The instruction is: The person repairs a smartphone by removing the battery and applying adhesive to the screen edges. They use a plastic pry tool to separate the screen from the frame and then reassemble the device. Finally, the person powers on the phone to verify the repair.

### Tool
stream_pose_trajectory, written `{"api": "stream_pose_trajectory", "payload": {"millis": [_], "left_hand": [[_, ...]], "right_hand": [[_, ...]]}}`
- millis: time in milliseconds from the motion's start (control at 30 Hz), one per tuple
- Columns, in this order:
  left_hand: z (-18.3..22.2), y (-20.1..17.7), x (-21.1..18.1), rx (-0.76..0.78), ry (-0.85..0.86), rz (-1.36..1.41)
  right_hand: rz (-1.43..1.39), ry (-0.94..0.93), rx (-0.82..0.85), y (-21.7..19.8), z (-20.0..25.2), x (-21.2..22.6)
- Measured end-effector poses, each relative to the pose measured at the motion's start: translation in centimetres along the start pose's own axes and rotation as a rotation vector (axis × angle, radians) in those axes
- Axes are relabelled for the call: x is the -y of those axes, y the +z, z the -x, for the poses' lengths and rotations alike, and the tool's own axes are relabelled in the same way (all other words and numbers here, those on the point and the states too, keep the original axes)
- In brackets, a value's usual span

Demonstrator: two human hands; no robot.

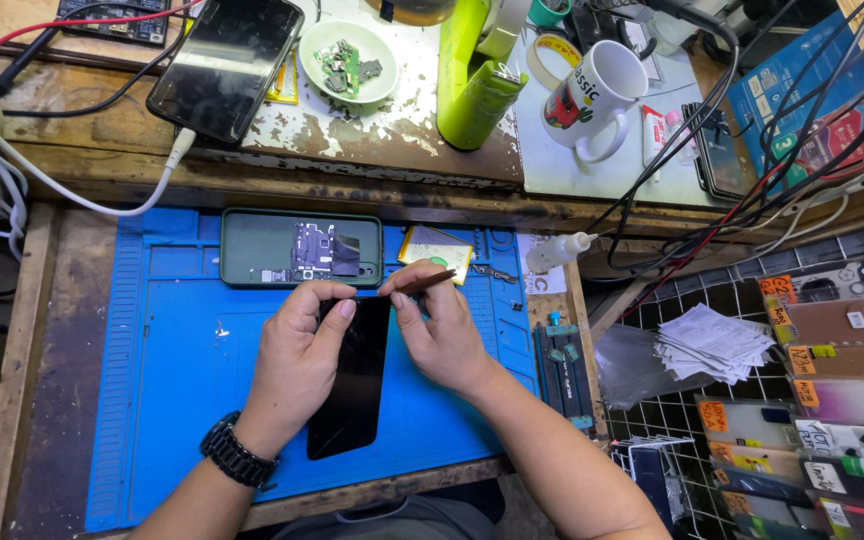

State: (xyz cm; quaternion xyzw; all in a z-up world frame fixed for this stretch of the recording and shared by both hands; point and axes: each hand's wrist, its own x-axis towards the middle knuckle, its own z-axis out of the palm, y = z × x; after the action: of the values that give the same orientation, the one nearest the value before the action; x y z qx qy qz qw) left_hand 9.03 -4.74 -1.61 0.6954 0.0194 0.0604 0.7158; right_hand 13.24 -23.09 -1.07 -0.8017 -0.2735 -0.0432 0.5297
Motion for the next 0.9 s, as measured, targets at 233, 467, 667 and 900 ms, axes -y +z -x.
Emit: {"api": "stream_pose_trajectory", "payload": {"millis": [233,467,667,900], "left_hand": [[0.0,0.1,0.4,0.009,-0.065,-0.007],[0.3,0.1,0.5,0.05,-0.008,0.029],[0.5,0.4,-0.1,0.064,0.043,-0.023],[1.0,0.7,0.1,0.067,0.079,-0.028]], "right_hand": [[-0.236,0.138,-0.035,0.1,0.6,-1.1],[-0.422,0.158,-0.085,0.2,1.4,-1.5],[-0.437,0.097,-0.114,-0.3,1.8,-0.5],[-0.351,0.067,-0.146,-0.3,2.8,-0.2]]}}
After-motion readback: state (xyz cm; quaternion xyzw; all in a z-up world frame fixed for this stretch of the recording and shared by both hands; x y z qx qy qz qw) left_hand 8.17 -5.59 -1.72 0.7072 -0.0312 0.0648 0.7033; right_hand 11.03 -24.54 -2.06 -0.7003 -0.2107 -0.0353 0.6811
